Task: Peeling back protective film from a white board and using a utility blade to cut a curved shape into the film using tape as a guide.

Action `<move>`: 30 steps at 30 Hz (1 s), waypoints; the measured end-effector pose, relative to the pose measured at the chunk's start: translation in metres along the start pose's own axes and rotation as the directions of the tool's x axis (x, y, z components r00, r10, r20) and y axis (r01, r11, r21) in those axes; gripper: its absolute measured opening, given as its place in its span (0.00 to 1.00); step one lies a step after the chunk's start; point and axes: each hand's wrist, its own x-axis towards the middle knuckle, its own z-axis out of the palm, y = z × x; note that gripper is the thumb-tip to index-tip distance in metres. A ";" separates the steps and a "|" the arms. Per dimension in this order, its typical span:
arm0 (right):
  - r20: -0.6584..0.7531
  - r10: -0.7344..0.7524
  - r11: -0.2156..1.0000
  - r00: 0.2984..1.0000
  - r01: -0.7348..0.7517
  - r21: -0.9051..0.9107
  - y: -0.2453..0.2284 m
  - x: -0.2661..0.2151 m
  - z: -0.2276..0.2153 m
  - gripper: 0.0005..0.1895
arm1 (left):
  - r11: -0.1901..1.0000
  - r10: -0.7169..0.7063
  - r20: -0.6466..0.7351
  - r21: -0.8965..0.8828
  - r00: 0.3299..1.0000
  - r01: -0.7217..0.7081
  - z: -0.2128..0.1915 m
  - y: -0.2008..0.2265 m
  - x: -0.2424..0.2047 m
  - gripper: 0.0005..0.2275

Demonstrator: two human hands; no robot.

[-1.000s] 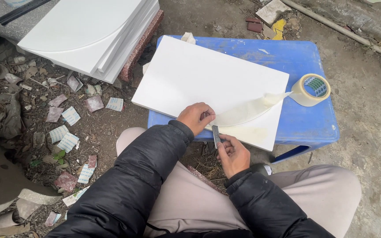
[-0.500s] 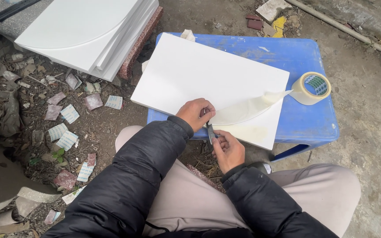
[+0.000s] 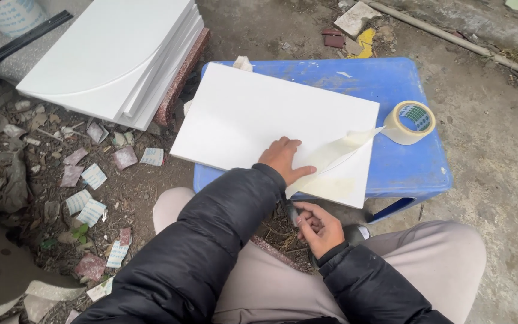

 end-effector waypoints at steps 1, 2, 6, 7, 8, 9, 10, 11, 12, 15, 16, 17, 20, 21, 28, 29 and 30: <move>-0.013 -0.003 1.000 1.000 0.003 0.001 0.002 0.000 -0.001 0.20 | 1.000 0.012 0.004 0.004 1.000 -0.012 0.011 0.007 0.011 0.40; 0.002 -0.019 1.000 1.000 0.019 0.012 0.005 -0.001 -0.001 0.19 | 0.998 -0.056 0.053 -0.022 0.997 0.057 0.022 0.014 0.021 0.38; 0.046 -0.070 0.997 0.997 0.069 0.020 0.030 0.004 -0.003 0.20 | 0.982 -0.167 0.068 -0.075 0.984 0.172 0.085 0.000 0.091 0.19; 0.036 -0.073 0.997 0.997 0.072 0.026 0.030 0.005 -0.003 0.20 | 0.984 -0.160 0.071 -0.067 0.985 0.165 0.076 0.011 0.094 0.19; 0.077 -0.087 0.996 0.993 0.085 0.029 0.030 0.005 -0.003 0.20 | 0.981 -0.106 0.027 -0.161 0.994 0.109 0.069 0.024 0.096 0.17; 0.118 -0.102 0.995 0.988 0.098 0.033 0.031 0.005 -0.004 0.21 | 0.966 -0.056 -0.020 -0.252 0.998 0.049 0.062 0.036 0.099 0.14; 0.110 -0.102 0.994 0.989 0.098 0.038 0.031 0.006 -0.004 0.21 | 0.968 -0.051 -0.014 -0.246 0.999 0.046 0.050 0.050 0.104 0.14; 0.131 -0.121 0.992 0.984 0.114 0.058 0.032 0.007 -0.003 0.20 | 0.948 0.050 -0.103 -0.307 0.993 -0.079 0.038 0.063 0.110 0.13; 0.155 -0.139 0.989 0.978 0.128 0.078 0.033 0.009 -0.002 0.20 | 0.911 0.140 -0.197 -0.358 0.970 -0.204 0.026 0.076 0.115 0.11; 0.237 -0.112 0.993 0.965 0.116 -0.002 0.003 0.002 -0.008 0.24 | 0.783 0.406 -0.512 -0.234 0.758 -0.577 -0.024 0.100 0.120 0.09; 0.236 -0.110 0.993 0.966 0.114 -0.002 -0.005 0.005 -0.013 0.24 | 0.782 0.406 -0.510 -0.236 0.758 -0.577 -0.048 0.098 0.107 0.09; 0.284 -0.103 0.994 0.953 0.107 0.001 -0.013 0.008 -0.017 0.22 | 0.772 0.418 -0.596 -0.164 0.685 -0.614 -0.071 0.095 0.095 0.08; 0.372 -0.043 0.999 0.927 0.033 0.033 -0.033 0.014 -0.038 0.21 | 0.821 0.391 -0.700 -0.028 0.597 -0.570 -0.122 0.042 0.034 0.07; 0.410 0.002 0.998 0.912 -0.031 0.063 -0.040 0.017 -0.046 0.23 | 0.870 0.359 -0.727 0.033 0.585 -0.492 -0.136 0.016 0.010 0.06; 0.229 0.056 0.972 0.972 -0.105 0.208 -0.029 0.038 -0.106 0.24 | 0.969 -0.158 -0.662 0.039 0.732 0.245 -0.151 -0.129 -0.244 0.23; 0.171 0.011 0.978 0.985 -0.046 0.203 -0.025 0.041 -0.112 0.24 | 0.921 -0.224 -0.679 0.087 0.699 0.379 -0.141 -0.159 -0.274 0.25; 0.119 -0.034 0.981 0.992 0.010 0.195 -0.020 0.043 -0.116 0.25 | 0.851 -0.286 -0.700 0.128 0.654 0.510 -0.130 -0.189 -0.309 0.28</move>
